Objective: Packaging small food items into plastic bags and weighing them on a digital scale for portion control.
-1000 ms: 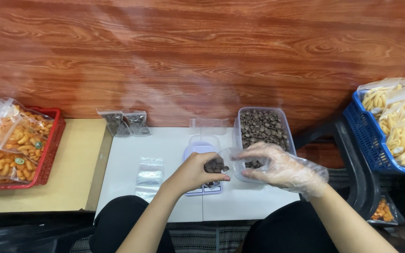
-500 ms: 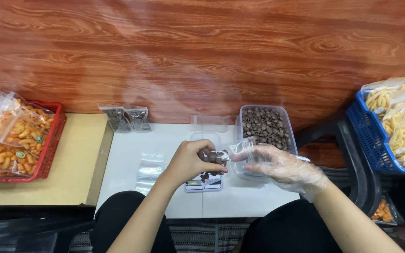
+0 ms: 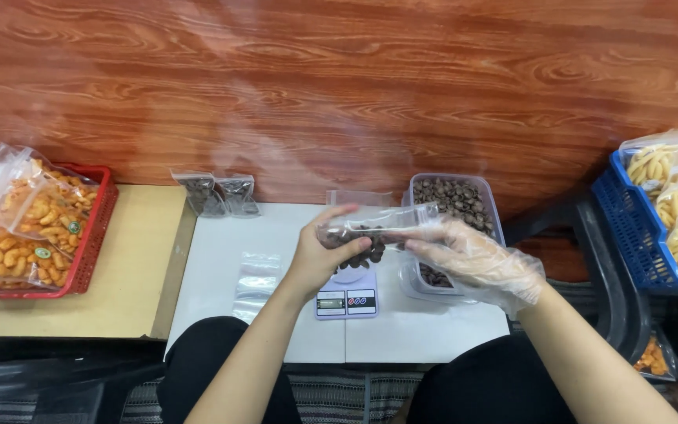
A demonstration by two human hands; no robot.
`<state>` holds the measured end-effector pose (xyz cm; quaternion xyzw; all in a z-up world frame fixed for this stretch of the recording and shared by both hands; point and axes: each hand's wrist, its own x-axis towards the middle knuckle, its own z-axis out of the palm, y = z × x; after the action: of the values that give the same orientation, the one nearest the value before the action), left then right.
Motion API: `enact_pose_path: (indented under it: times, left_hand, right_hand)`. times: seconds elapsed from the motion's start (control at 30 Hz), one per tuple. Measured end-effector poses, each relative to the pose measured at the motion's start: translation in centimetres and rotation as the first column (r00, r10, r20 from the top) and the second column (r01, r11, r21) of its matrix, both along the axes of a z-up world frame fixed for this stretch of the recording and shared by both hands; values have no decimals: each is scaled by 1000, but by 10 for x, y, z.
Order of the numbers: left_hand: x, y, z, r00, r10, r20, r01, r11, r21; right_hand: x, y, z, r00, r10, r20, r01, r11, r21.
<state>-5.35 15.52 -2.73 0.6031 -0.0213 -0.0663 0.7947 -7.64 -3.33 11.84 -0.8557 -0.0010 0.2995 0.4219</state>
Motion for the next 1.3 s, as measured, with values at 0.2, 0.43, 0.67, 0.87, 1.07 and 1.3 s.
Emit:
enact_pose_path:
  times: [0.2,0.43,0.67,0.87,1.07,1.3]
  left_hand:
    - [-5,7,-22,987,-155,-47,154,988,-28]
    - [-16,17,-12,970,-239,-36,233,965,-120]
    - [-19,0,-21,970,-234,-70,225,967,-116]
    - [-19,7,-16,937,-348,-37,343,935,-92]
    - [-26,1,-22,932,-352,-89,339,931,-133]
    - [-30,-3,-3,973,-220,-73,194,943,-271]
  right_hand:
    - [1,-12,-21,976,201,-86,-199,979,33]
    - [-6,-32,-44,986,142,-89,-112,953,280]
    - [-5,-43,-72,981,192,38,-195,967,166]
    - [-16,-40,-77,928,369,61,-371,928,29]
    - [-18,-36,-69,919,372,129,-389,909,147]
    - [-21,-17,-29,986,-168,4,159,936,314]
